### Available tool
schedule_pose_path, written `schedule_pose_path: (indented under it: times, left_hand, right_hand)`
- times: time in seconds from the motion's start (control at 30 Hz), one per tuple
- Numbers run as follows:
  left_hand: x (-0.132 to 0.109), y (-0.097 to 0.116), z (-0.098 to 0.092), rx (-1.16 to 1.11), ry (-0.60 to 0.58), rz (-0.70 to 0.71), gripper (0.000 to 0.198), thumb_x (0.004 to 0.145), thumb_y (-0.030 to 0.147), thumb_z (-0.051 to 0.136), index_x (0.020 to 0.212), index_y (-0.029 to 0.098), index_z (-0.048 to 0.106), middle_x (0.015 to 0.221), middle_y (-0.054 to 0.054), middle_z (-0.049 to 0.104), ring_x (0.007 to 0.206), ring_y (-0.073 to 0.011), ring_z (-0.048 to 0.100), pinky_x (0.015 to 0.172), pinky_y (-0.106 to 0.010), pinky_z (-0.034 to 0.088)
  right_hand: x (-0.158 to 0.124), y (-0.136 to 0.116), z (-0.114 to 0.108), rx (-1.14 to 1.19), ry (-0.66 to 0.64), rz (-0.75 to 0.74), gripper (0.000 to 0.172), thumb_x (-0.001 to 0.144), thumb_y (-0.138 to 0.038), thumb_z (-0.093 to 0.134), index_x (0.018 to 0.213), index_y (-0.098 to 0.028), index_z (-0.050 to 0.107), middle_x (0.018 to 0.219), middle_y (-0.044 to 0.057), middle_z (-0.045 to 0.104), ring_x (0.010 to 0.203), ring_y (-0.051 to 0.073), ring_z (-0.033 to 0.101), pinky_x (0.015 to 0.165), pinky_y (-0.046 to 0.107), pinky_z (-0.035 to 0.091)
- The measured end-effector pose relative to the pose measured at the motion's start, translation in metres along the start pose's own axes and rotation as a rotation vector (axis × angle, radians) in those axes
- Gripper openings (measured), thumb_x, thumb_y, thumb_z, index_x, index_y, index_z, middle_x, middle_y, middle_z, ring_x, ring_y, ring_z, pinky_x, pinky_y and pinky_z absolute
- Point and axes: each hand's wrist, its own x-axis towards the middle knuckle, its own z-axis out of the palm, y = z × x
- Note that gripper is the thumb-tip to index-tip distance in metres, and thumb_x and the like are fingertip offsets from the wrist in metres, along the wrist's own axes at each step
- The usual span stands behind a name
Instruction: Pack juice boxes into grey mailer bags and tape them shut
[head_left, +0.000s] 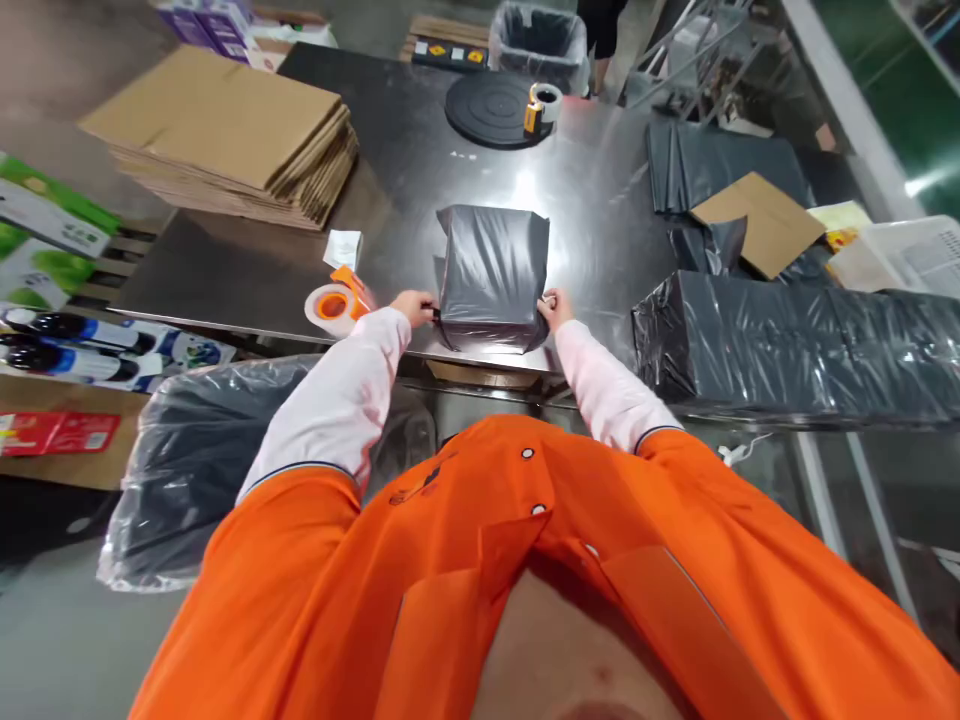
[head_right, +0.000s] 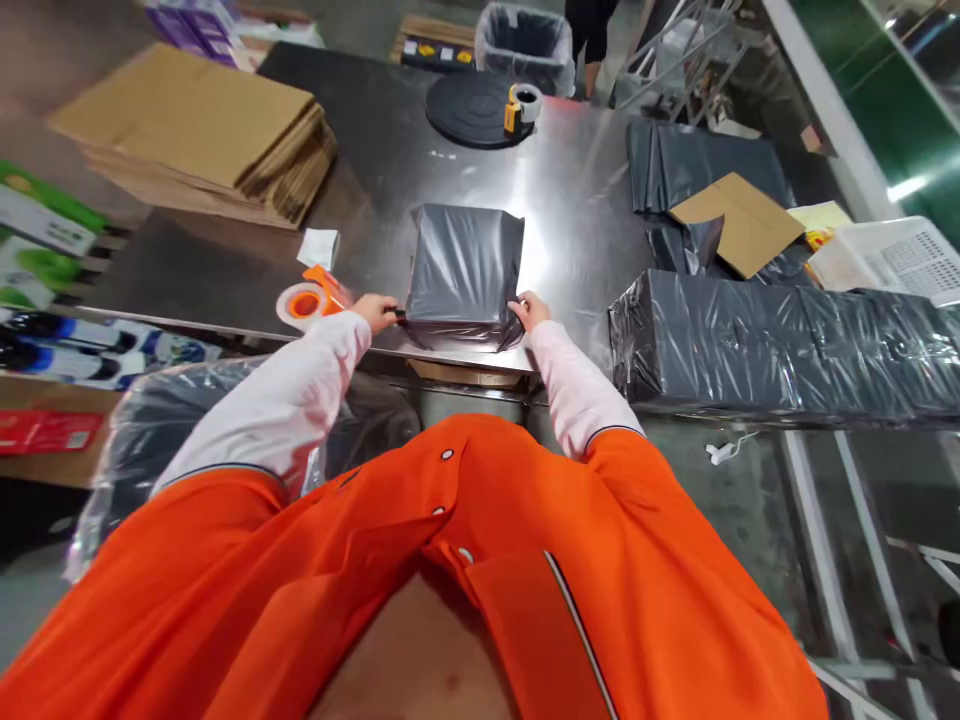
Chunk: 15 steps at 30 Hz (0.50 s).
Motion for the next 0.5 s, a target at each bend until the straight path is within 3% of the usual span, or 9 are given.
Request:
schedule_pose_path:
  times: [0.07,0.17,0.23,0.3,0.37,0.43,0.5]
  left_hand:
    - [0.017,0.017,-0.007,-0.032,0.035,-0.049,0.005,0.072,0.016,0.072,0.076,0.016,0.074,0.079,-0.006,0.073,0.089,-0.0258,0.073,0.090,-0.035,0.058]
    - [0.034,0.036,-0.024,-0.099,0.132,-0.116,0.015,0.066,0.008,0.076,0.079,0.015,0.075,0.096,-0.008,0.077,0.107,-0.0274,0.073,0.103,-0.038,0.056]
    - [0.031,0.041,-0.035,-0.143,0.252,-0.201,0.014,0.073,0.007,0.074,0.085,0.014,0.077,0.109,-0.011,0.077,0.119,-0.0292,0.071,0.113,-0.042,0.053]
    - [0.012,0.041,-0.038,-0.200,0.439,-0.358,0.020,0.091,0.012,0.064,0.105,0.009,0.077,0.122,-0.017,0.075,0.126,-0.0299,0.068,0.119,-0.047,0.050]
    - [-0.018,0.043,-0.025,-0.290,0.605,-0.529,0.041,0.108,0.017,0.038,0.128,-0.001,0.069,0.131,-0.024,0.072,0.126,-0.0279,0.069,0.117,-0.047,0.052]
    - [-0.047,0.051,0.005,-0.422,0.680,-0.631,0.060,0.113,0.018,0.012,0.140,-0.006,0.060,0.134,-0.028,0.071,0.123,-0.0243,0.073,0.114,-0.043,0.056]
    - [-0.063,0.066,0.044,-0.543,0.651,-0.606,0.060,0.114,0.021,0.015,0.143,0.000,0.062,0.142,-0.023,0.071,0.132,-0.0210,0.071,0.117,-0.036,0.054]
  right_hand:
    - [0.015,-0.018,0.022,0.051,0.101,0.096,0.041,0.111,-0.042,0.045,0.131,-0.014,0.066,0.087,0.005,0.070,0.080,0.018,0.067,0.083,0.030,0.061]
    - [0.029,-0.032,0.036,0.087,0.252,0.229,0.055,0.106,-0.034,0.039,0.150,-0.005,0.055,0.109,0.017,0.071,0.104,0.025,0.071,0.096,0.043,0.063]
    - [0.028,-0.028,0.028,0.091,0.323,0.308,0.064,0.103,-0.034,0.039,0.153,0.003,0.050,0.120,0.028,0.069,0.117,0.033,0.069,0.102,0.055,0.060]
    - [0.018,-0.015,0.010,0.083,0.375,0.314,0.065,0.102,-0.034,0.038,0.152,0.005,0.052,0.128,0.034,0.066,0.124,0.038,0.066,0.107,0.062,0.056]
    - [0.005,0.002,-0.014,0.017,0.358,0.150,0.059,0.103,-0.032,0.039,0.149,-0.001,0.059,0.135,0.033,0.066,0.132,0.038,0.064,0.115,0.063,0.050]
    - [-0.003,0.014,-0.037,-0.140,0.192,-0.194,0.051,0.103,-0.030,0.047,0.146,-0.010,0.066,0.145,0.028,0.065,0.142,0.038,0.059,0.124,0.065,0.043]
    - [0.002,0.013,-0.056,-0.311,-0.045,-0.545,0.053,0.097,-0.027,0.063,0.150,-0.020,0.065,0.158,0.023,0.058,0.157,0.041,0.046,0.131,0.073,0.030]
